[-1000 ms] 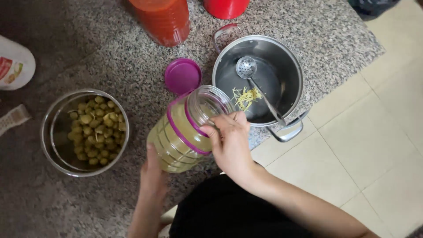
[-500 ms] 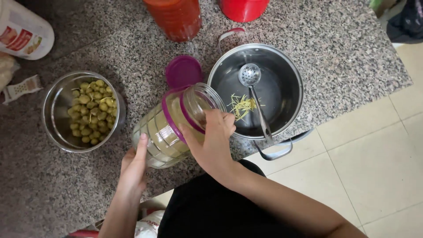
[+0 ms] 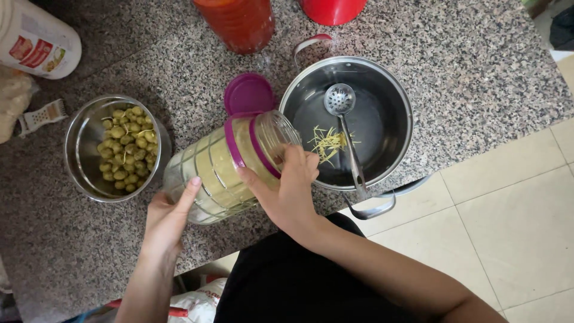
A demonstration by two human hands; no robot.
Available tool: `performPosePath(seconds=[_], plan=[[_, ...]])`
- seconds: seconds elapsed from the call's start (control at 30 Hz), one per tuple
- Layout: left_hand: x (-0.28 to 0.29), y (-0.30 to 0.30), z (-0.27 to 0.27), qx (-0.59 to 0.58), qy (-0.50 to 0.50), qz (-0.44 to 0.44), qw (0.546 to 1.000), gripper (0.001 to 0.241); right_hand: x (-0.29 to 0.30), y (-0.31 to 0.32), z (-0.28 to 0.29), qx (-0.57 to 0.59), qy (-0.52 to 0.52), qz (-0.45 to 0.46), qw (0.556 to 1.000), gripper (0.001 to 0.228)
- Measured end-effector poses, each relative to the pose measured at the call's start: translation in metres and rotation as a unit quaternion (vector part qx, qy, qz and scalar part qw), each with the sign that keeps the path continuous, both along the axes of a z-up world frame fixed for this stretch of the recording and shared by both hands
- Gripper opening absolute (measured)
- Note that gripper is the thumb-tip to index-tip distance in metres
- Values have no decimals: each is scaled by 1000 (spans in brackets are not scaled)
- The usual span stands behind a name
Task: Transferring olives from a bowl into a jar and pouring pickling liquid from a pot into the jar.
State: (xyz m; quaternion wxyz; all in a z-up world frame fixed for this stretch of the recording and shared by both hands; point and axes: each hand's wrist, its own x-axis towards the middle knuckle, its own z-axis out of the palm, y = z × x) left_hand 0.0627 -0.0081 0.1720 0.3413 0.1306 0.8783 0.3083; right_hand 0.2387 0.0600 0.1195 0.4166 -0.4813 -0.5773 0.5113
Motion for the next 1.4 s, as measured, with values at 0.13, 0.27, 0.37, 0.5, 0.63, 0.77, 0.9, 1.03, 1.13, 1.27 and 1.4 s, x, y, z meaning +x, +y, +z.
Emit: performPosePath(seconds=[0.13, 0.27, 0.37, 0.5, 0.63, 0.77, 0.9, 1.03, 1.13, 1.27, 1.4], plan=[[0, 0, 5, -14, 48, -35, 998, 90, 2, -1, -8, -9, -5, -14, 1000, 61], [4, 2, 9, -33, 58, -43, 997, 87, 8, 2, -6, -31, 12, -16, 999, 61], [16, 13, 24, -33, 66, -47, 996, 84, 10, 4, -3, -41, 27, -14, 999, 58], [27, 19, 35, -16, 81, -44, 996, 83, 13, 8, 3, -53, 56, -9, 997, 55], [26, 20, 36, -16, 102, -46, 994, 85, 14, 8, -2, -63, 32, -13, 997, 56], [19, 18, 32, -25, 123, -73, 989, 83, 18, 12, 1, -69, 50, -12, 996, 49], [17, 18, 32, -30, 153, -81, 985, 87, 20, 13, -8, -89, 56, -8, 994, 52], [22, 21, 40, -37, 164, -90, 982, 88, 21, 16, -7, -114, 55, -10, 992, 47], [30, 26, 47, -48, 175, -96, 979, 94, 23, 18, -17, -122, 50, -14, 991, 49], [33, 29, 49, -30, 192, -103, 976, 93, 26, 19, -17, -144, 68, -15, 987, 49], [34, 30, 49, -21, 209, -117, 971, 93, 32, 23, -1, -184, 98, -9, 978, 47]])
